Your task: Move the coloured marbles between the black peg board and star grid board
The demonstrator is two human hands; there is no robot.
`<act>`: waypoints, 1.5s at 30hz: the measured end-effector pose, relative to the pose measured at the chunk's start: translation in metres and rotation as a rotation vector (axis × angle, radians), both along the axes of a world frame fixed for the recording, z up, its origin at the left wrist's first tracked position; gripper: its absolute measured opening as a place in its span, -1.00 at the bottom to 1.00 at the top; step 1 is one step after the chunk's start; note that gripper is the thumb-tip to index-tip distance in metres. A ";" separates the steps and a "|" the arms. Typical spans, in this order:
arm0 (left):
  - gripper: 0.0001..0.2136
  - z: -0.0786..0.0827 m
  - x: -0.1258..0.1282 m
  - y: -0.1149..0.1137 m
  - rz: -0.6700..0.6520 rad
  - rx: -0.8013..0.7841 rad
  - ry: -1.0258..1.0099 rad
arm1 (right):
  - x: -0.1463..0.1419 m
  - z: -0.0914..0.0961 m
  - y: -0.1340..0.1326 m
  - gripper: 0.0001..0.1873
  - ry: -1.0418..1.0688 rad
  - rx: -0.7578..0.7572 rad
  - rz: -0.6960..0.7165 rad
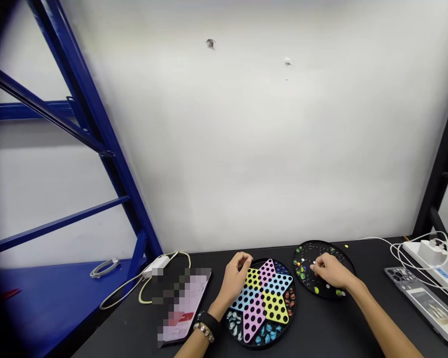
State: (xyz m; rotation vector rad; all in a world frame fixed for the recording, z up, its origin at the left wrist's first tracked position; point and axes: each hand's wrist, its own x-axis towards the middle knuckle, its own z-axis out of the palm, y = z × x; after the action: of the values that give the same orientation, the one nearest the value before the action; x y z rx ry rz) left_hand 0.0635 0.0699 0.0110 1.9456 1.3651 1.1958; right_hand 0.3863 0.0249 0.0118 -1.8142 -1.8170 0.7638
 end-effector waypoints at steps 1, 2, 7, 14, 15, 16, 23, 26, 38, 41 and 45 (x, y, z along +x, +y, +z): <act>-0.69 0.000 0.000 0.000 0.000 -0.002 0.002 | -0.004 -0.001 -0.002 -0.56 -0.060 -0.017 0.036; -0.69 0.000 0.000 0.000 0.001 -0.004 0.003 | -0.007 -0.001 -0.004 -0.59 -0.104 -0.040 0.071; -0.68 0.001 0.000 -0.001 -0.002 -0.010 0.009 | -0.017 0.010 -0.019 -0.72 -0.349 -0.103 0.172; -0.69 0.002 0.000 -0.001 -0.002 -0.012 0.010 | -0.022 0.026 -0.029 -0.69 -0.551 -0.102 0.084; -0.68 0.002 0.000 -0.001 -0.001 -0.012 0.010 | -0.023 0.028 -0.029 -0.71 -0.547 -0.121 0.089; -0.68 0.001 0.000 -0.001 0.000 -0.011 0.009 | -0.023 0.029 -0.030 -0.73 -0.539 -0.144 0.100; -0.68 0.001 0.000 -0.001 0.007 -0.008 0.012 | -0.009 0.025 -0.029 -0.77 -0.328 -0.242 0.173; -0.68 0.002 0.001 -0.001 0.007 -0.012 0.014 | 0.003 0.021 -0.025 -0.66 -0.157 -0.262 0.220; -0.67 0.002 0.001 -0.001 0.013 0.000 0.003 | 0.028 0.019 -0.010 -0.47 0.438 -0.126 -0.020; -0.68 0.001 0.000 0.000 0.011 0.001 0.003 | 0.039 0.008 -0.010 -0.46 0.129 -0.122 -0.012; -0.68 0.000 0.000 0.000 0.010 0.003 -0.001 | 0.047 0.009 -0.017 -0.57 -0.200 -0.210 0.005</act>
State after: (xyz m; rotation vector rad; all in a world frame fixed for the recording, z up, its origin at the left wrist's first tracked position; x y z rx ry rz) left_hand 0.0638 0.0703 0.0113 1.9422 1.3743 1.2043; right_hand 0.4338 0.0077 0.0209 -2.0861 -1.9267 0.8279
